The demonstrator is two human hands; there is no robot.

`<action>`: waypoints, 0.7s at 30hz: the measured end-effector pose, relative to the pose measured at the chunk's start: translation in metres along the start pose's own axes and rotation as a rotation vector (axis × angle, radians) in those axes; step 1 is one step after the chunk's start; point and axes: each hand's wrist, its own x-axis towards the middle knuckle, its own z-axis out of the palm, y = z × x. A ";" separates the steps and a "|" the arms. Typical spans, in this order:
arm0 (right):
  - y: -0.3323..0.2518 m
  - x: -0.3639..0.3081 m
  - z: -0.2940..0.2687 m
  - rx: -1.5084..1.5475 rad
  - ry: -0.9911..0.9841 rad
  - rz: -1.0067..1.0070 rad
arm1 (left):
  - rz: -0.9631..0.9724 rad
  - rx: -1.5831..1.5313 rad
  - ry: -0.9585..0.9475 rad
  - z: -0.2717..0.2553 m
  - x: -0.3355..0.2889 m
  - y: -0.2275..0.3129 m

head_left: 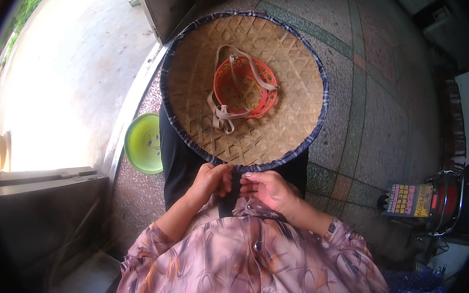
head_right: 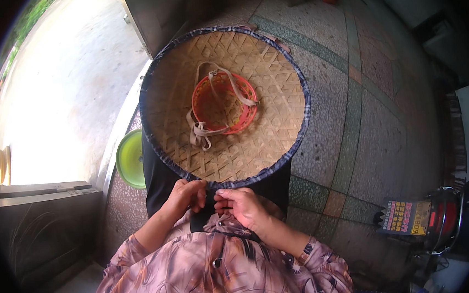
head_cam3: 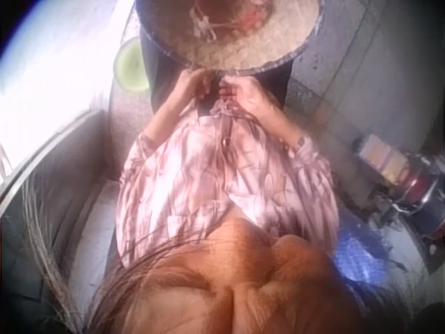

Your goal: The recorder is repairing the strap of a bamboo woven hat and sewing a piece of fabric.

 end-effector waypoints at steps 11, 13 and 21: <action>-0.001 0.010 -0.037 0.087 -0.225 0.155 | 0.003 0.036 0.008 0.007 0.000 -0.005; 0.001 0.006 -0.042 0.089 -0.318 0.135 | 0.010 -0.008 0.024 0.009 0.000 -0.005; -0.013 -0.011 -0.011 0.055 0.025 0.181 | -0.015 0.015 0.024 0.006 0.002 -0.005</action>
